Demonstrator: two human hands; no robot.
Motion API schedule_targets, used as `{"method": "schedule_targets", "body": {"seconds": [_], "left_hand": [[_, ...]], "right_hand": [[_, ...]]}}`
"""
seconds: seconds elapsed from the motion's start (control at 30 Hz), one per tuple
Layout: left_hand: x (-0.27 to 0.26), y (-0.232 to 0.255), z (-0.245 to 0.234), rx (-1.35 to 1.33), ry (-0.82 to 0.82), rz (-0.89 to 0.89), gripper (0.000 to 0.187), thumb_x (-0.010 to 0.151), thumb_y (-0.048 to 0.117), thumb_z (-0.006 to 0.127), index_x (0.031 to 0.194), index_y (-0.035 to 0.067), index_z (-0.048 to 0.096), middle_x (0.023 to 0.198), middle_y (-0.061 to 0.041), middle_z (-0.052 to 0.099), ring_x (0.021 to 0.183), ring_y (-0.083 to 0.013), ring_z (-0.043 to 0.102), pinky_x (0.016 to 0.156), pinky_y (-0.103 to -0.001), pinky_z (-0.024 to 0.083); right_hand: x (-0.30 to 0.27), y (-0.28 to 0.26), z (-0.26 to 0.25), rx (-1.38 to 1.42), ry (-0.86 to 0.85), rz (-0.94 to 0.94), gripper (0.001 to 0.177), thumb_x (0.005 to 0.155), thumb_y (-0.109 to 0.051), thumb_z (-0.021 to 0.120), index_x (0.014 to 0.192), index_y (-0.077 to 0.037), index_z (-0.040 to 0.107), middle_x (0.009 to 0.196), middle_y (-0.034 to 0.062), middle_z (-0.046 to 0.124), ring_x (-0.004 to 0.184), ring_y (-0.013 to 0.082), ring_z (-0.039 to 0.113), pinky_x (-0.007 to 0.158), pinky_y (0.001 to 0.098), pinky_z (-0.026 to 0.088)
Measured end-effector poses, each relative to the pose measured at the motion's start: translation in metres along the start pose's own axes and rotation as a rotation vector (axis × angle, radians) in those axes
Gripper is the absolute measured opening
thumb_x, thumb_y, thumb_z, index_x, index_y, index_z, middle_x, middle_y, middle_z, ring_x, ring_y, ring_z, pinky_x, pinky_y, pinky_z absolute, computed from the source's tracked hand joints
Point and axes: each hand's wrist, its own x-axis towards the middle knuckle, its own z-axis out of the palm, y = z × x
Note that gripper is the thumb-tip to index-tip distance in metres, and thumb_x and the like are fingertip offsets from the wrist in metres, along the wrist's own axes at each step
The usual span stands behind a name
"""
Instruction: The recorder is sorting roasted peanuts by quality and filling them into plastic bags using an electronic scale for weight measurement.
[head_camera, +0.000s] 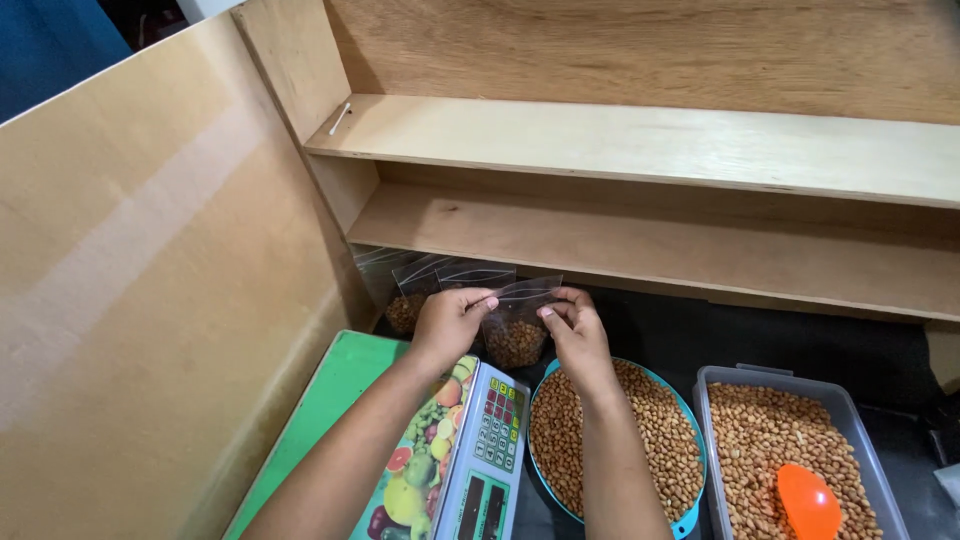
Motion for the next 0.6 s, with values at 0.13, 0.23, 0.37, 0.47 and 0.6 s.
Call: {"method": "schedule_targets", "body": {"seconds": [0.13, 0.23, 0.37, 0.47, 0.6], "left_hand": [[0.0, -0.008, -0.003, 0.045, 0.017, 0.046, 0.027, 0.091, 0.027, 0.071, 0.109, 0.008, 0.078, 0.099, -0.014, 0.079, 0.087, -0.0219, 0.078, 0.079, -0.033, 0.058], [-0.001, -0.006, -0.007, 0.08, 0.009, 0.072, 0.028, 0.09, 0.028, 0.073, 0.108, 0.008, 0.078, 0.1, -0.014, 0.078, 0.091, -0.0243, 0.078, 0.083, -0.034, 0.058], [-0.004, -0.001, -0.012, 0.125, -0.013, 0.044, 0.029, 0.088, 0.027, 0.074, 0.109, 0.009, 0.078, 0.1, -0.014, 0.078, 0.092, -0.0248, 0.077, 0.083, -0.034, 0.058], [-0.006, -0.009, -0.01, 0.108, 0.002, 0.058, 0.027, 0.088, 0.025, 0.075, 0.109, 0.008, 0.078, 0.098, -0.013, 0.078, 0.088, -0.0221, 0.077, 0.08, -0.033, 0.058], [-0.011, 0.003, -0.009, -0.032, -0.004, -0.095, 0.024, 0.09, 0.02, 0.073, 0.11, 0.007, 0.078, 0.085, -0.008, 0.08, 0.073, -0.0138, 0.072, 0.07, -0.03, 0.056]], "right_hand": [[-0.004, -0.008, 0.003, 0.0, -0.018, -0.025, 0.037, 0.096, -0.007, 0.064, 0.131, 0.002, 0.054, 0.101, 0.0081, 0.07, 0.094, 0.0122, 0.064, 0.084, 0.0243, 0.05], [-0.007, -0.018, 0.004, -0.054, -0.022, -0.017, 0.04, 0.096, -0.009, 0.065, 0.133, 0.001, 0.054, 0.103, 0.0071, 0.07, 0.095, 0.0111, 0.063, 0.085, 0.0242, 0.05], [-0.01, -0.024, 0.003, -0.165, -0.047, 0.038, 0.049, 0.095, -0.012, 0.066, 0.14, -0.001, 0.051, 0.104, 0.0068, 0.069, 0.092, 0.0118, 0.062, 0.082, 0.0262, 0.05], [-0.012, -0.021, 0.001, -0.223, -0.068, 0.067, 0.054, 0.095, -0.014, 0.066, 0.144, -0.002, 0.049, 0.106, 0.0083, 0.07, 0.095, 0.0132, 0.064, 0.083, 0.0276, 0.051], [-0.012, -0.022, 0.001, -0.297, -0.1, 0.136, 0.058, 0.095, -0.017, 0.066, 0.147, -0.004, 0.045, 0.109, 0.0123, 0.073, 0.101, 0.0161, 0.068, 0.087, 0.0298, 0.053]]}}
